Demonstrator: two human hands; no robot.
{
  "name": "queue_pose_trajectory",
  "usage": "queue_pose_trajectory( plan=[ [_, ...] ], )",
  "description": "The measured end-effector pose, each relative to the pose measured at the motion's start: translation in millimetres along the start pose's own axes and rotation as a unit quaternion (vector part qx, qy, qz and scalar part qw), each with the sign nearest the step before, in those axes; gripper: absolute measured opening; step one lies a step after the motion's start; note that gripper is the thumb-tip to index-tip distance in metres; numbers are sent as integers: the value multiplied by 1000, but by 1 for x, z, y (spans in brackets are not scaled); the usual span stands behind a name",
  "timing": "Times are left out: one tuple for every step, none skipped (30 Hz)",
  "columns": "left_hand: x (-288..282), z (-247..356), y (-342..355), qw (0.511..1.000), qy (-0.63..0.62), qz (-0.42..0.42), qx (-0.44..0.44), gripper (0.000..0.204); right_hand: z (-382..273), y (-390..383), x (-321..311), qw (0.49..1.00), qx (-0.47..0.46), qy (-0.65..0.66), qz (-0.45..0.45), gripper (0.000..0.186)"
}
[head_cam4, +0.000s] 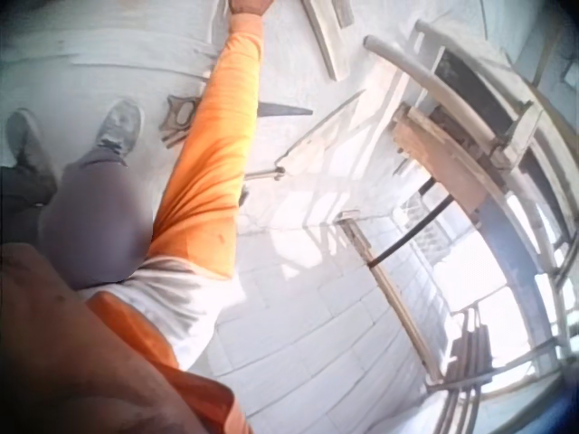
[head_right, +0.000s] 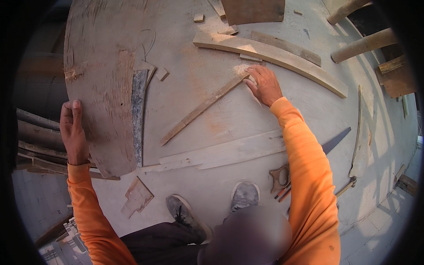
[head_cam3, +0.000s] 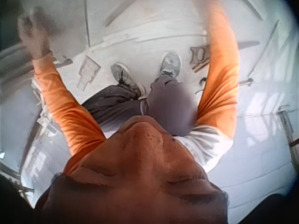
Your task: The person saws through a piece of lumber by hand, carries it across a construction site, and then measures another piece of wood using a tape measure and a pencil.
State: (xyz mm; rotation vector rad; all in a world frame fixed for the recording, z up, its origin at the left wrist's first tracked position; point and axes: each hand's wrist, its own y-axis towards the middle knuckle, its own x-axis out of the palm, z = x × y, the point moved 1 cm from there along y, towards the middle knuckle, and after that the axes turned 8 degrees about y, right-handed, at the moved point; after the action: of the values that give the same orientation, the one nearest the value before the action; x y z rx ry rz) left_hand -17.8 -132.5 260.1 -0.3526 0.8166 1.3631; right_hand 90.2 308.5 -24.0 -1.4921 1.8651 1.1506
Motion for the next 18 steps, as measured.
queue_pose_trajectory(
  plan=[
    [-15, -1, 1, 999, 9, 29, -8, 30, -11, 6, 10, 999, -34, -15, -24, 43],
    [-29, 2, 0, 998, 21, 60, -15, 31, -23, 12, 22, 996, -70, -28, -46, 44],
    [-40, 8, -2, 995, -2, 94, -28, 31, -35, 18, 32, 991, -106, -43, -68, 45],
    [-50, 13, -4, 991, -27, 128, -40, 31, -42, 23, 36, 992, -92, -62, -62, 51],
    [-58, 14, -8, 984, -49, 160, -53, 32, -43, 30, 37, 995, -63, -79, 0, 54],
    [-79, 5, -9, 983, -58, 169, -46, 36, -38, 37, 35, 993, -33, -96, 59, 56],
    [-94, 0, -13, 981, -54, 185, -36, 38, -24, 43, 28, 988, 38, -93, 116, 62],
    [-102, 4, -17, 978, -50, 199, -29, 39, 5, 42, 25, 974, 113, -108, 165, 70],
    [-109, 6, -20, 975, -53, 213, -21, 41, 38, 37, 15, 956, 196, -151, 155, 74],
    [-123, 6, -23, 973, -41, 226, -22, 45, 64, 31, 1, 930, 278, -192, 147, 78],
    [-128, 4, -30, 969, -37, 244, -26, 46, 81, 23, -11, 920, 315, -225, 66, 81],
    [-130, 3, -35, 964, -38, 262, -29, 47, 91, 16, -25, 900, 350, -260, -14, 84],
    [-142, 17, -40, 959, -26, 283, -23, 48, 89, 17, -26, 903, 340, -261, -29, 85],
    [-145, 14, -44, 951, -34, 305, -20, 50, 90, 13, -34, 900, 331, -280, -48, 86],
    [-153, 6, -50, 954, 29, 297, 3, 50, 95, 6, -40, 896, 323, -297, -69, 87],
    [-165, -5, -55, 953, 90, 287, 28, 51, 105, -1, -38, 909, 305, -284, -33, 85],
    [-166, -12, -60, 950, 135, 280, 40, 48, 116, -5, -42, 918, 278, -281, -27, 82],
    [-166, -16, -64, 943, 181, 273, 55, 46, 126, -6, -49, 927, 252, -276, -18, 79]
  ],
)
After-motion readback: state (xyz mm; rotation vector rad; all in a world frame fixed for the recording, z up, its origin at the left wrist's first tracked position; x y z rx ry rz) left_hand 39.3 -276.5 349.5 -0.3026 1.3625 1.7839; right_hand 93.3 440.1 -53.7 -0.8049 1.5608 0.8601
